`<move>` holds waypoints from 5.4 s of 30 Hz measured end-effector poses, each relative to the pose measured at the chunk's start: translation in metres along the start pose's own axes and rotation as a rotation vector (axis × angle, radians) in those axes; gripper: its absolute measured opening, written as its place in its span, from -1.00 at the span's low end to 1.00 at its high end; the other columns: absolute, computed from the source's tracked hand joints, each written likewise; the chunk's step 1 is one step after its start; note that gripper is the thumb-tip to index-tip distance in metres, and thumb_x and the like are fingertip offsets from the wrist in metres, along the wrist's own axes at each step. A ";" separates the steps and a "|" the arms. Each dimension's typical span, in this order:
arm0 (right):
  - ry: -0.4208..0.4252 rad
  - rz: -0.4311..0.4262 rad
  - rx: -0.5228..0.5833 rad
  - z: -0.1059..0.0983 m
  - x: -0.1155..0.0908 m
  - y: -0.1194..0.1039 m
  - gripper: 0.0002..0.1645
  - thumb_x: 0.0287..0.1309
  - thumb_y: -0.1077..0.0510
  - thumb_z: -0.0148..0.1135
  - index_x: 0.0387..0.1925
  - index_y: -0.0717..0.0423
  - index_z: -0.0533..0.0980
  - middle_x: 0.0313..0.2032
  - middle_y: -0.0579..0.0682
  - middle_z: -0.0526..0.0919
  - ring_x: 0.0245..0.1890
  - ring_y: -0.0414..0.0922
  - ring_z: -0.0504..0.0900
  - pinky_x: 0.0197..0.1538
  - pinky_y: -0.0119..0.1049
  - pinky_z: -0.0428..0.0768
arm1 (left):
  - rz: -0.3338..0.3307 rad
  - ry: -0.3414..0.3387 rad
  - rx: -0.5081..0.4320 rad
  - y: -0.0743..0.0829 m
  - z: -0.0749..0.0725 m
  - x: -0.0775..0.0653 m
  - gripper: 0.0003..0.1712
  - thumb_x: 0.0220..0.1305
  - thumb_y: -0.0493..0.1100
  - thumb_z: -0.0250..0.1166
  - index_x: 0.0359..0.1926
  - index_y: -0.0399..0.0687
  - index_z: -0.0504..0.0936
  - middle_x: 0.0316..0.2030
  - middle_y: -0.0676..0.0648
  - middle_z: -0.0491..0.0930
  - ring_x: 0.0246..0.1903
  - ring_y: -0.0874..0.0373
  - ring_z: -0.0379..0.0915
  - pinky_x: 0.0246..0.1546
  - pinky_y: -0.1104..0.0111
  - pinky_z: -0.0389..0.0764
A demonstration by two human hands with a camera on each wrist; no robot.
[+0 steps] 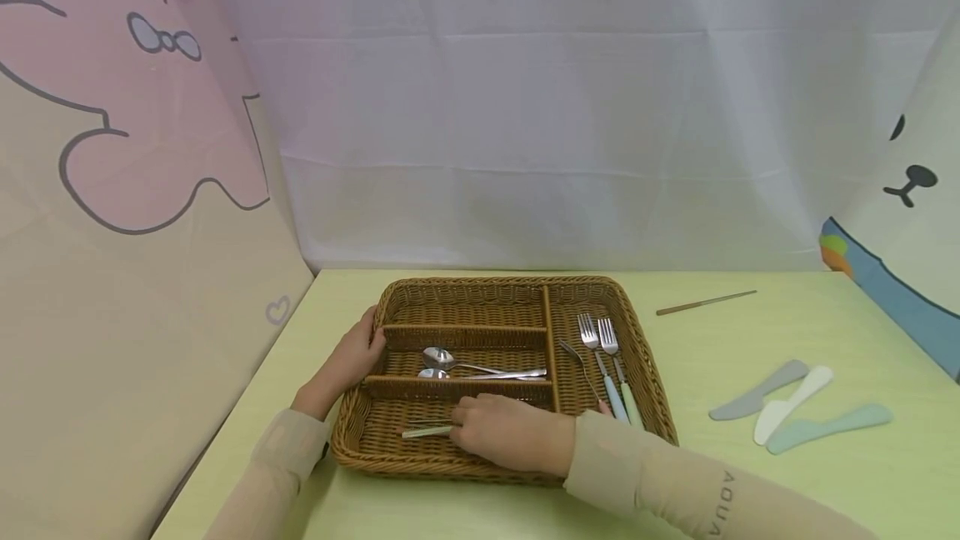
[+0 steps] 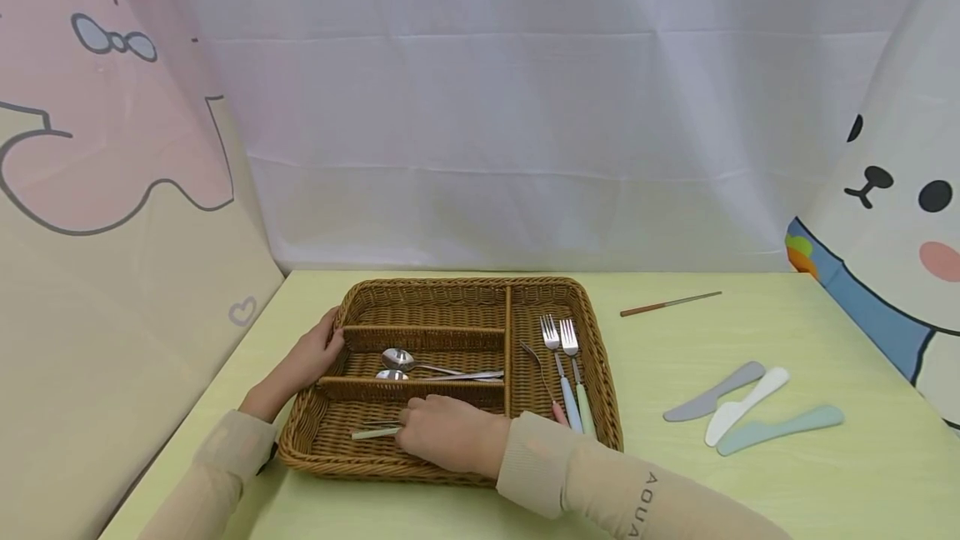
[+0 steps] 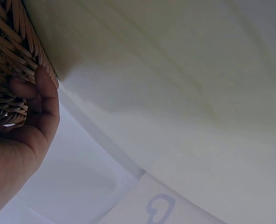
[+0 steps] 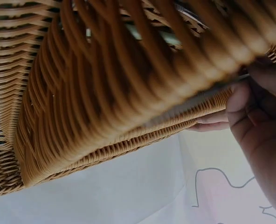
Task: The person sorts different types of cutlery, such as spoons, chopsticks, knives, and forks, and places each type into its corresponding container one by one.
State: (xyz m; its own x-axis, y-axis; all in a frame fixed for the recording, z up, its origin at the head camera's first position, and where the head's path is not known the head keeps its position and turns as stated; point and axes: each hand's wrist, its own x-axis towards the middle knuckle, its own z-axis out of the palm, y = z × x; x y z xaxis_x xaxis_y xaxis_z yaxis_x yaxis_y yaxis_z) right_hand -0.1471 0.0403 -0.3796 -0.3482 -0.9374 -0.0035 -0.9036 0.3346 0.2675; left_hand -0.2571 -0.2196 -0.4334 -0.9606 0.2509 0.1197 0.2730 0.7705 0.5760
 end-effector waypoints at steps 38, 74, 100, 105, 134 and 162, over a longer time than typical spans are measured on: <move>-0.099 0.023 0.136 -0.002 -0.005 0.012 -0.66 -0.02 0.27 0.27 -0.18 -0.14 0.60 -0.23 -0.22 0.65 -0.30 -0.32 0.55 -0.23 -0.50 0.59 | -0.001 0.007 0.007 0.000 0.000 0.001 -0.38 0.39 -0.19 -0.20 0.35 -0.42 -0.14 0.26 -0.51 0.12 0.19 -0.32 0.12 0.14 -0.18 0.30; 0.265 0.428 0.192 0.010 -0.087 0.118 -0.71 -0.07 0.34 0.26 -0.20 0.23 0.54 -0.31 0.11 0.62 -0.35 -0.01 0.57 -0.30 -0.09 0.64 | 0.015 0.012 0.015 -0.001 0.002 0.002 -0.39 0.39 -0.20 -0.19 0.35 -0.40 -0.11 0.24 -0.49 0.16 0.19 -0.31 0.14 0.14 -0.16 0.31; 0.269 0.815 0.188 0.054 -0.168 0.169 -0.69 -0.09 0.43 0.14 -0.20 0.34 0.53 -0.27 0.31 0.60 -0.27 0.24 0.54 -0.42 0.10 0.59 | -0.026 -0.010 0.002 0.001 0.000 0.000 -0.37 0.40 -0.19 -0.21 0.35 -0.42 -0.15 0.28 -0.50 0.08 0.22 -0.32 0.07 0.17 -0.17 0.26; 0.236 0.859 0.196 0.065 -0.183 0.174 -0.66 -0.13 0.43 0.15 -0.19 0.38 0.51 -0.30 0.34 0.59 -0.31 0.26 0.53 -0.43 0.11 0.59 | -0.027 -0.008 0.008 0.001 0.000 0.000 -0.37 0.39 -0.19 -0.20 0.35 -0.43 -0.15 0.28 -0.50 0.09 0.21 -0.32 0.08 0.17 -0.16 0.27; 0.055 0.948 0.166 0.100 -0.210 0.182 -0.87 0.00 0.43 0.10 -0.33 0.38 0.48 -0.41 0.30 0.55 -0.35 0.22 0.50 -0.37 0.13 0.60 | -0.029 0.003 0.022 0.001 0.002 0.000 -0.36 0.39 -0.18 -0.19 0.34 -0.45 -0.15 0.27 -0.51 0.09 0.21 -0.32 0.09 0.16 -0.16 0.27; 0.028 0.919 0.144 0.102 -0.214 0.182 -0.66 -0.02 0.40 0.16 -0.12 0.41 0.43 -0.34 0.35 0.54 -0.46 0.19 0.53 -0.39 0.13 0.59 | -0.024 -0.011 0.006 0.001 0.000 0.000 -0.37 0.39 -0.19 -0.20 0.34 -0.45 -0.15 0.27 -0.51 0.10 0.21 -0.32 0.09 0.16 -0.16 0.28</move>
State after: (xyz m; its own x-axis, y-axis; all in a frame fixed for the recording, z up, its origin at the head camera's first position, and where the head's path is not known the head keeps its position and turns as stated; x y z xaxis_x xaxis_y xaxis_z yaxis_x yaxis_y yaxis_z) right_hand -0.2630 0.3114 -0.4285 -0.9380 -0.2997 0.1741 -0.2989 0.9538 0.0316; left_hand -0.2567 -0.2186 -0.4324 -0.9662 0.2388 0.0973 0.2505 0.7797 0.5738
